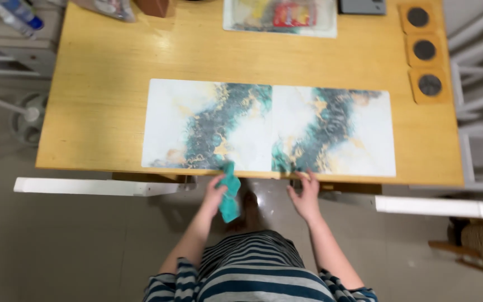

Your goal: The person rinses a cloth in a sink, walks to a table, and wipes the tabletop. They move and wipe placemats, coasters, a scale, and other items to clean the surface underneath before rearranging them.

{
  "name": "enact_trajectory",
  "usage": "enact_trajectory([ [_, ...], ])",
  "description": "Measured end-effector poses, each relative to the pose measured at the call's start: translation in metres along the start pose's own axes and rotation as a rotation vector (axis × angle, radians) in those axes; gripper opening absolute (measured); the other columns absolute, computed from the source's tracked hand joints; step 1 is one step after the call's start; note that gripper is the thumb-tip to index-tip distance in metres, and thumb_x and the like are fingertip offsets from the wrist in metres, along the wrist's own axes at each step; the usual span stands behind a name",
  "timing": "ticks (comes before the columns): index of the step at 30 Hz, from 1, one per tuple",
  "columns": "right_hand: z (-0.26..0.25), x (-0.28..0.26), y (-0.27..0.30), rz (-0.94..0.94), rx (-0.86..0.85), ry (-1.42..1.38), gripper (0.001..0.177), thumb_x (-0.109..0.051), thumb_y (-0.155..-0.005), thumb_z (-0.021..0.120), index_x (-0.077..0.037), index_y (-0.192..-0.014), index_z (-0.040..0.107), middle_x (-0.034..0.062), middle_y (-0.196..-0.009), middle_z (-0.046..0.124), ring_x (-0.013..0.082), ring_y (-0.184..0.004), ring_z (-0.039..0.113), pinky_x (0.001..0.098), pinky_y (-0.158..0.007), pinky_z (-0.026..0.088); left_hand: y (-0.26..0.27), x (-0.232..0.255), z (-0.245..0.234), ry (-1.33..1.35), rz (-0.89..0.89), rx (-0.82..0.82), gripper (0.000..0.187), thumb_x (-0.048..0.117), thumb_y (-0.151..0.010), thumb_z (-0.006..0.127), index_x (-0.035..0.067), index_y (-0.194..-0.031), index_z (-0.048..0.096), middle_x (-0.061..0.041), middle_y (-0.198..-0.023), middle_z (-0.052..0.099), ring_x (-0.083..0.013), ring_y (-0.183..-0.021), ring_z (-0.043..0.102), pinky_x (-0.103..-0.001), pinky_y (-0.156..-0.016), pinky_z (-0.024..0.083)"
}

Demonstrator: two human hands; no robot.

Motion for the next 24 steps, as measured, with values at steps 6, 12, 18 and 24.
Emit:
enact_trajectory([
  [6,-0.010,0.006,0.084,0.137,-0.036,-0.387,0.026,-0.024,-0.090,0.075,-0.011,-0.112,0.071,0.0148,-0.145,0.054,0.0337,-0.139,0.050,0.0411,-0.104,0.050,0.055,0.099,0.080,1.189,-0.256,-0.485,0.053,0.022,-0.090,0.056,0.007,-0.141,0.054,-0.016,-0.136,0.064,-0.0339,-0.124,0.062,-0.046,-0.107,0.049],
  [12,-0.146,0.043,0.121,0.051,0.173,-0.505,0.009,-0.011,-0.085,0.080,-0.007,-0.092,0.077,0.0112,-0.129,0.067,0.0318,-0.136,0.056,0.0411,-0.108,0.047,0.108,0.220,0.212,1.056,-0.273,-0.645,0.051,0.030,-0.096,0.056,0.001,-0.137,0.058,-0.016,-0.136,0.062,-0.0324,-0.121,0.062,-0.044,-0.105,0.049],
  [18,-0.319,0.162,0.163,0.053,0.387,-0.409,0.008,-0.008,-0.084,0.079,-0.008,-0.091,0.076,0.0084,-0.128,0.066,0.0285,-0.130,0.061,0.0389,-0.107,0.048,0.107,0.306,0.367,0.178,0.568,-0.542,0.033,0.021,-0.091,0.072,0.010,-0.121,0.063,-0.011,-0.119,0.060,-0.0303,-0.113,0.060,-0.041,-0.100,0.049],
  [24,-0.436,0.307,0.179,0.212,0.373,-0.293,0.012,-0.018,-0.095,0.071,-0.010,-0.101,0.076,0.0056,-0.130,0.063,0.0237,-0.120,0.062,0.0370,-0.100,0.051,0.128,0.383,0.546,-0.472,0.863,-0.258,0.037,0.027,-0.082,0.088,0.013,-0.107,0.063,-0.015,-0.112,0.051,-0.0358,-0.113,0.054,-0.044,-0.100,0.047],
])
Point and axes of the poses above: each hand's wrist, its own y-axis away from the middle knuckle, its own z-axis out of the palm, x = y × z, the point moved 9 cm from there along -y, towards the middle knuckle
